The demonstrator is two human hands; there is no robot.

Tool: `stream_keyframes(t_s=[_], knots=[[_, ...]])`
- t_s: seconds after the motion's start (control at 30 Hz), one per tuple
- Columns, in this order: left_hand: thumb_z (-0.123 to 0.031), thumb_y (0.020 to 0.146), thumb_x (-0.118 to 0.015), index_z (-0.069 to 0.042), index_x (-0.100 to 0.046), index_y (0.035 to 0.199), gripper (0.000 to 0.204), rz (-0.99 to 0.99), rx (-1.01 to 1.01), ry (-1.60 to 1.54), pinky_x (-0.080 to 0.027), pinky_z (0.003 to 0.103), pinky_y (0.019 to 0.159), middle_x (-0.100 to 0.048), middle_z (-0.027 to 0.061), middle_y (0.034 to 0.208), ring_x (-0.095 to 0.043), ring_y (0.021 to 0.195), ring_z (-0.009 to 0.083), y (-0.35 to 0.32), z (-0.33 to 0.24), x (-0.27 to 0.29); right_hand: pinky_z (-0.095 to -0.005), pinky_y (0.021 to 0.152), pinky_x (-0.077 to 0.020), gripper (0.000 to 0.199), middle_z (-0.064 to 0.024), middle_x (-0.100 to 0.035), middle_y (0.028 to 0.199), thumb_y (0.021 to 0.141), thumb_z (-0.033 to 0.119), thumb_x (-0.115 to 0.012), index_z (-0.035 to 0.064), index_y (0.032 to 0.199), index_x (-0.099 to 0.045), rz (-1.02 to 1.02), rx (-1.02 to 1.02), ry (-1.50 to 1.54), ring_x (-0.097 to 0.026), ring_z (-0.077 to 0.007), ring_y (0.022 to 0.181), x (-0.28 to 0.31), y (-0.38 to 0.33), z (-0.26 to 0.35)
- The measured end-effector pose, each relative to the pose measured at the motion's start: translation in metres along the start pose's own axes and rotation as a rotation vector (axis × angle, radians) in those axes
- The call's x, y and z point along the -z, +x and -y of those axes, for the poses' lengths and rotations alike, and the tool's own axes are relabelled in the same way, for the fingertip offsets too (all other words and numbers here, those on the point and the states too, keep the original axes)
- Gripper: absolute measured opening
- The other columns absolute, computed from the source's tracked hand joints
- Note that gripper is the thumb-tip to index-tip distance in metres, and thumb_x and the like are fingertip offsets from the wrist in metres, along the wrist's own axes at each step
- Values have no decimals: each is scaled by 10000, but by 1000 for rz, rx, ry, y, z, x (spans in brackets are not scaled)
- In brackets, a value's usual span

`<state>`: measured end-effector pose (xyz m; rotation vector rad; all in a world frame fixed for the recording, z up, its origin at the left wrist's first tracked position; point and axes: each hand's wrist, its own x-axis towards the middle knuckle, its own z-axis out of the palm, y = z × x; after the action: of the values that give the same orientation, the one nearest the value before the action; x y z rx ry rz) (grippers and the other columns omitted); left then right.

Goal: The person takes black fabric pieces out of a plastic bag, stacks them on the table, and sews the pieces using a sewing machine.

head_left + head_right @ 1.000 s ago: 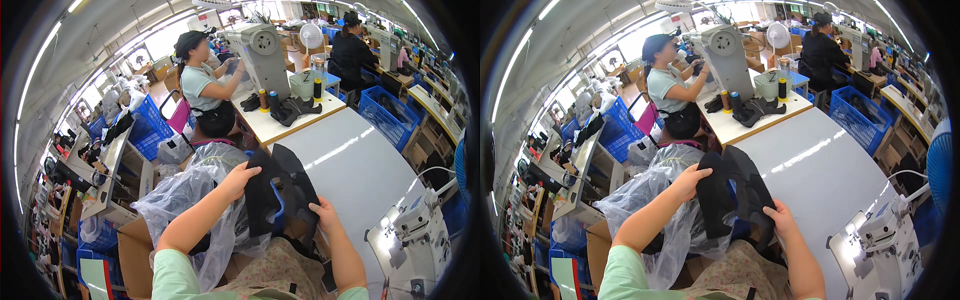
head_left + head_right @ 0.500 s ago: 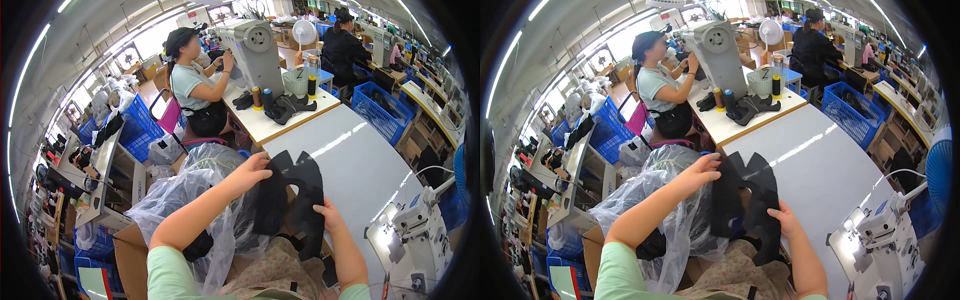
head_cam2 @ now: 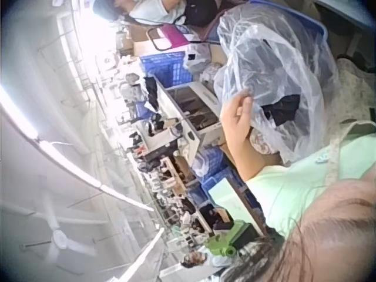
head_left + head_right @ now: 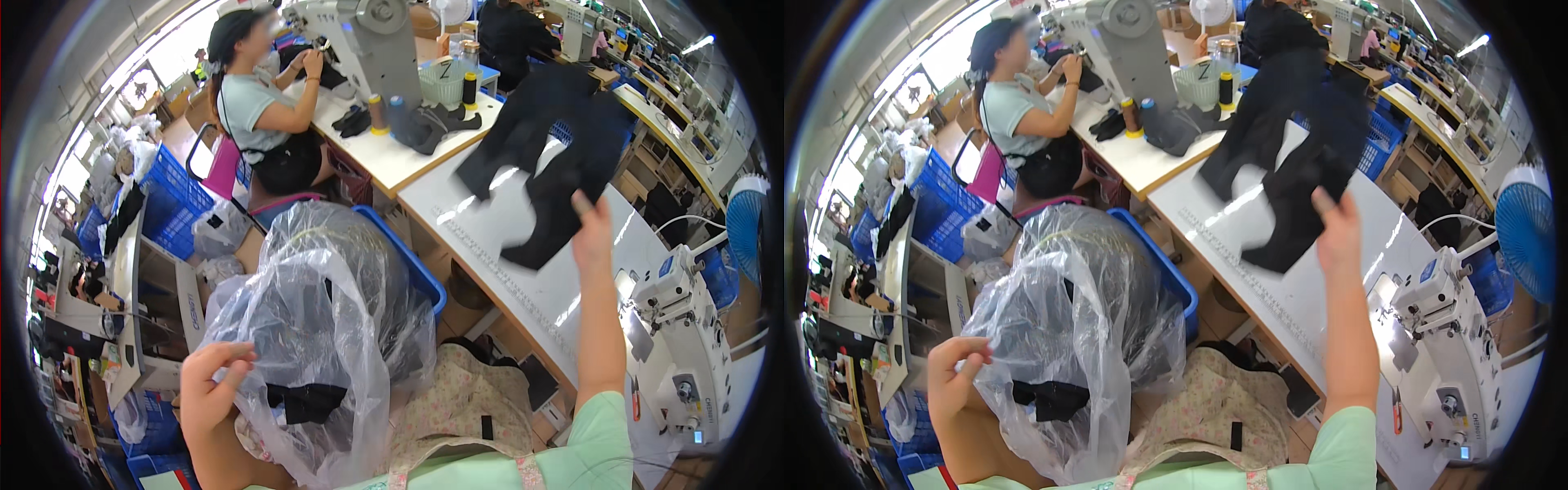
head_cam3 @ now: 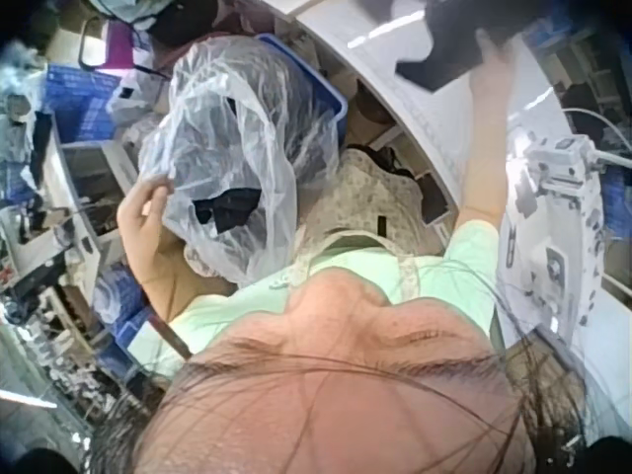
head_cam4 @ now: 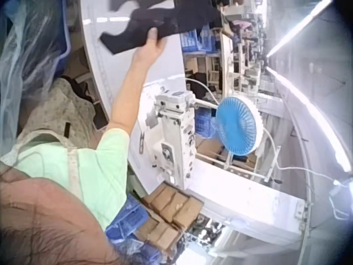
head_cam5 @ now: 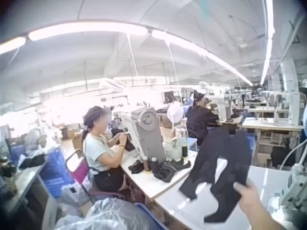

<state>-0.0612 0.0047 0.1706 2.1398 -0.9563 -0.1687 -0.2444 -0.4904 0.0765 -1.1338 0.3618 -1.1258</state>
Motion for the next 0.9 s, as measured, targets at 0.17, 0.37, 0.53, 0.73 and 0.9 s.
stream_keyframes(t_s=[0.17,0.37,0.53,0.73,0.9], knots=[[-18,824,-596,85,-636,956,172,-163,136,-127,-483,267,687,-646,110,800,-614,730,162,-41,26,18,-242,943,-396,307,-74,-652,1101,842,-65,-532,-2,1127,-624,138,515,-714,-575,-151,1063,-27,39,16],[15,820,-582,67,-645,928,136,-256,202,-304,-486,264,669,-652,94,804,-616,736,150,-80,67,-2,-556,1108,-131,526,11,-597,1241,700,3,-463,231,1140,-640,544,222,-1547,-416,-253,1307,68,19,-142],[-38,809,-621,23,-665,914,129,-30,100,-22,-484,278,632,-655,107,814,-629,695,186,-87,71,-4,-559,1107,-153,526,-82,-479,1371,669,98,-546,152,1187,-618,615,207,-1678,-315,-299,1356,57,5,-128],[-131,817,-628,-12,-645,948,178,83,91,283,-483,354,624,-648,126,880,-627,716,274,-65,63,-35,-413,995,-383,437,-125,-561,1240,648,8,-571,74,1072,-655,818,574,-1166,-486,-328,1187,-86,-62,-52],[-228,834,-592,-63,-640,997,237,503,159,801,-498,423,617,-653,126,828,-637,727,311,-51,75,-57,-396,761,-489,197,-86,-648,901,660,27,-598,54,850,-645,1292,646,-667,-616,-283,878,-191,-158,-44]])
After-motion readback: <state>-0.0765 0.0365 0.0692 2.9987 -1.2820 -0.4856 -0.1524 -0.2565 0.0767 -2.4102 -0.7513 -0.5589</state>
